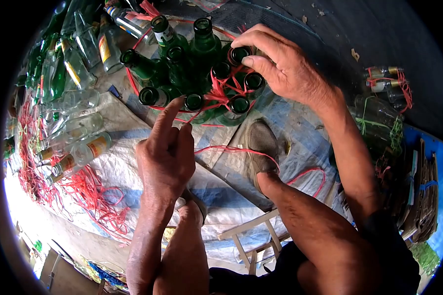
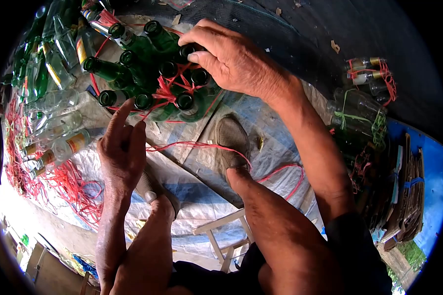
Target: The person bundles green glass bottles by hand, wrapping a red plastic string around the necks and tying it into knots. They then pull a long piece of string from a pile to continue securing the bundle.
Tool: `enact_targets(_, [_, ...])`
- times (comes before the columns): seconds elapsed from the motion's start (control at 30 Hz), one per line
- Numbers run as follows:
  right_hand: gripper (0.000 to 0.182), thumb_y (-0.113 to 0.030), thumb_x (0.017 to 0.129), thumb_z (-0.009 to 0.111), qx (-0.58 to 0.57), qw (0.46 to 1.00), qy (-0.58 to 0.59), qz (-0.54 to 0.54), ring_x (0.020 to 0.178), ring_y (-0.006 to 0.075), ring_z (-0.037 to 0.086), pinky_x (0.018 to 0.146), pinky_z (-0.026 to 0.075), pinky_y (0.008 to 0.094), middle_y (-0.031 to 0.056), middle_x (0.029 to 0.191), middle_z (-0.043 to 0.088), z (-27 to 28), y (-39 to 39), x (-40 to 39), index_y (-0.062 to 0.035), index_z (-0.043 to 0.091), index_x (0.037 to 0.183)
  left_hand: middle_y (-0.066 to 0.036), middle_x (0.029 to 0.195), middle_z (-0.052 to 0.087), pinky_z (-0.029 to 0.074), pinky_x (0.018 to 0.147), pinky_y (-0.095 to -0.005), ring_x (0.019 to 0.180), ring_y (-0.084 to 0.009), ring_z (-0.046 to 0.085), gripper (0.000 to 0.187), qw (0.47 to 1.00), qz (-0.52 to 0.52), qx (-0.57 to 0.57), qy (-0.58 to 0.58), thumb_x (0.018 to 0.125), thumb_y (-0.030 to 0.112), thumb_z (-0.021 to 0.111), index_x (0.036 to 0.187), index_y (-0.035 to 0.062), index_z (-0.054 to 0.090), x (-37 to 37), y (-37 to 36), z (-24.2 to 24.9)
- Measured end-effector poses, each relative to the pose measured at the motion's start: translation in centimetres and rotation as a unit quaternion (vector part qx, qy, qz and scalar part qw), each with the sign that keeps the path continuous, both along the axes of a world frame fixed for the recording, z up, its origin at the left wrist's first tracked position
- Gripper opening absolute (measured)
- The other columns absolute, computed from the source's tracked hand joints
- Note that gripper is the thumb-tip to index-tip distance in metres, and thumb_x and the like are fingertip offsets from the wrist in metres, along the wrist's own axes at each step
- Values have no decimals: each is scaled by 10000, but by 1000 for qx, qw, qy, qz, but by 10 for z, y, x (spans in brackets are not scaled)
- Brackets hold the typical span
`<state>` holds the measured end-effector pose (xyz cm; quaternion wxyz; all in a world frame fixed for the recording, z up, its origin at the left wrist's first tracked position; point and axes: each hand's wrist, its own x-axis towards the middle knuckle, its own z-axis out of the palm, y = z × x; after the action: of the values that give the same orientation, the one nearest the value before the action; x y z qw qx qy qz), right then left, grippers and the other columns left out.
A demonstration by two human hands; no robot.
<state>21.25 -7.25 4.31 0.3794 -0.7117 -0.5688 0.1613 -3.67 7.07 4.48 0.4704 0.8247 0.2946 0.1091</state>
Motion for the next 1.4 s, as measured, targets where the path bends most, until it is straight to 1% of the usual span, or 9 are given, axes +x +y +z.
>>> enact_targets(0.3, [249, -68, 985, 605, 2, 997, -67, 37, 921, 194, 619, 810, 509, 310, 95, 1070, 609, 0, 10, 19, -29, 630, 1230, 3, 524, 445, 352, 484, -239, 488, -45, 383, 447, 1000, 0, 4, 7, 921, 5, 650, 1358, 99, 635, 2, -1, -1])
enact_targets(0.4, [236, -118, 962, 671, 4, 999, -48, 23, 785, 248, 616, 717, 502, 354, 111, 983, 602, 1, 16, 20, -25, 635, 1176, 0, 529, 453, 355, 486, -241, 486, -48, 391, 446, 1000, -2, 2, 3, 922, 9, 654, 1355, 111, 641, 4, -2, -1])
enact_targets(0.7, [213, -187, 975, 646, -5, 999, -40, 10, 848, 231, 608, 770, 493, 360, 101, 951, 600, 6, 24, 24, -42, 650, 1131, -32, 538, 510, 390, 480, -258, 461, -72, 440, 432, 999, -9, 32, -1, 919, 14, 662, 1332, 138, 665, 8, -1, -3])
enact_targets(0.8, [252, -128, 985, 631, 4, 997, -83, 9, 706, 114, 475, 644, 429, 298, 27, 1030, 621, 2, 27, 27, -64, 656, 1227, -39, 538, 521, 394, 474, -263, 456, -74, 452, 425, 999, -13, 47, -14, 916, 16, 667, 1322, 144, 673, 10, -1, -4])
enact_targets(0.9, [275, -137, 985, 626, 35, 992, -119, 26, 743, 129, 535, 679, 459, 295, 42, 1060, 637, 0, 31, 30, -70, 655, 1250, -45, 539, 531, 399, 473, -266, 454, -75, 467, 422, 998, -14, 57, -15, 915, 17, 669, 1316, 146, 676, 11, -1, -5])
enact_targets(1.1, [299, -104, 975, 638, -26, 996, -88, -16, 867, 130, 636, 793, 522, 276, 58, 1072, 642, 10, 25, 16, -55, 654, 1269, -44, 541, 532, 392, 470, -264, 454, -70, 465, 403, 999, -12, 44, -10, 914, 17, 669, 1295, 147, 687, 12, -1, -4])
enact_targets(1.2, [290, -159, 935, 698, 36, 998, 49, -36, 828, 204, 684, 724, 548, 340, 119, 1021, 684, -5, 25, 12, -36, 675, 1196, -38, 534, 518, 388, 468, -262, 455, -65, 456, 394, 999, -13, 38, -11, 914, 19, 672, 1285, 149, 694, 12, -1, -3])
enact_targets(1.3, [294, -48, 957, 676, 25, 999, 41, -15, 746, 49, 540, 627, 452, 234, 10, 1001, 614, -5, 23, 14, -14, 659, 1249, -29, 527, 500, 380, 466, -259, 459, -59, 439, 389, 999, -9, 40, -6, 912, 18, 674, 1277, 152, 700, 12, -2, -4])
enact_targets(1.4, [292, -63, 955, 690, 15, 999, 38, -19, 682, 34, 476, 563, 390, 237, -3, 944, 597, -3, 27, 14, -33, 666, 1245, -28, 524, 488, 373, 465, -257, 463, -55, 426, 390, 999, -9, 38, -13, 913, 17, 672, 1279, 149, 700, 12, -2, -5])
